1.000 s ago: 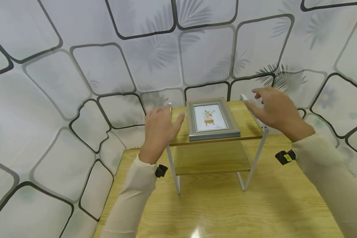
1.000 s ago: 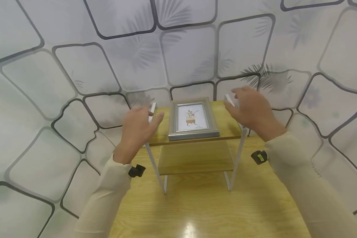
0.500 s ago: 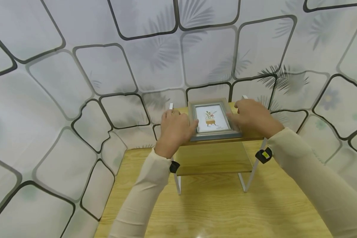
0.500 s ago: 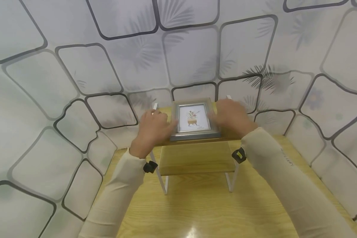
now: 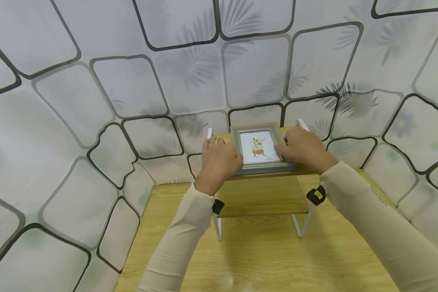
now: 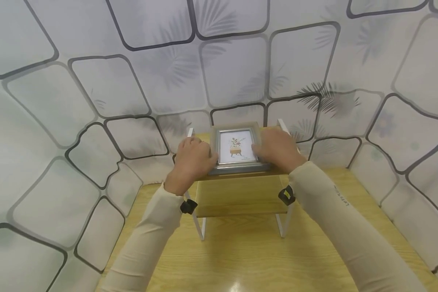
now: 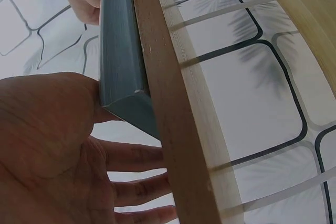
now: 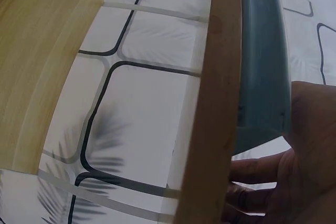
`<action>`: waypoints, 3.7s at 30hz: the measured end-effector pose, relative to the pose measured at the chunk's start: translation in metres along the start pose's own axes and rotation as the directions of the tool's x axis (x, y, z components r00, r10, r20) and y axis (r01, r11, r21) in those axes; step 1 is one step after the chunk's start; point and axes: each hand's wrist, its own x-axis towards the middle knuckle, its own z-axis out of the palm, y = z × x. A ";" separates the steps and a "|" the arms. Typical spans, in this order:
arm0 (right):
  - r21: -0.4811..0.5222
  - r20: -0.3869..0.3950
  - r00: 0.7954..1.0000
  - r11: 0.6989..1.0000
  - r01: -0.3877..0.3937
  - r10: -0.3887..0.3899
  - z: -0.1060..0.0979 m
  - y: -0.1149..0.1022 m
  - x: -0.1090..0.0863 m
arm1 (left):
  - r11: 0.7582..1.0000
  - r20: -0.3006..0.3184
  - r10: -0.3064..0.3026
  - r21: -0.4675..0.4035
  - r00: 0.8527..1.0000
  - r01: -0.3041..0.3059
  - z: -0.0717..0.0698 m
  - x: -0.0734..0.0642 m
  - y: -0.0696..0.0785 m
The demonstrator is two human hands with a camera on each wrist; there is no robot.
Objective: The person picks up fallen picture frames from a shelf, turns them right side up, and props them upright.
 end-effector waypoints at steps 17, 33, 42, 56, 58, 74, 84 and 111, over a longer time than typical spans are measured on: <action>0.059 -0.057 0.998 0.998 -0.037 0.041 0.005 -0.001 0.000 | 0.999 -0.073 0.050 -0.003 0.996 -0.050 0.003 0.003 0.001; 0.136 -0.169 0.985 0.991 -0.019 0.042 0.001 -0.005 -0.002 | 0.985 -0.156 -0.006 -0.170 0.988 -0.020 0.001 0.006 0.003; 0.192 -0.260 0.963 0.981 -0.021 0.071 0.000 -0.008 -0.003 | 0.963 -0.149 -0.101 -0.264 0.984 0.059 -0.001 0.005 0.002; 0.249 -0.367 0.925 0.968 -0.003 0.097 -0.001 -0.012 -0.003 | 0.882 -0.155 -0.068 -0.471 0.986 -0.013 -0.006 0.002 0.000; 0.259 -0.380 0.919 0.966 0.002 0.100 -0.001 -0.012 -0.003 | 0.872 -0.154 -0.074 -0.490 0.985 -0.011 -0.007 0.001 0.001; 0.343 -0.488 0.867 0.936 0.081 0.104 0.001 -0.014 -0.003 | 0.810 -0.226 -0.148 -0.586 0.963 -0.013 -0.008 0.003 0.001; 0.368 -0.522 0.849 0.920 0.138 0.082 0.005 -0.010 -0.004 | 0.789 -0.233 -0.153 -0.615 0.960 -0.023 -0.008 0.004 0.000; 0.373 -0.598 0.801 0.898 0.235 0.039 0.012 -0.006 -0.007 | 0.750 -0.215 -0.179 -0.662 0.960 -0.009 -0.004 0.003 -0.002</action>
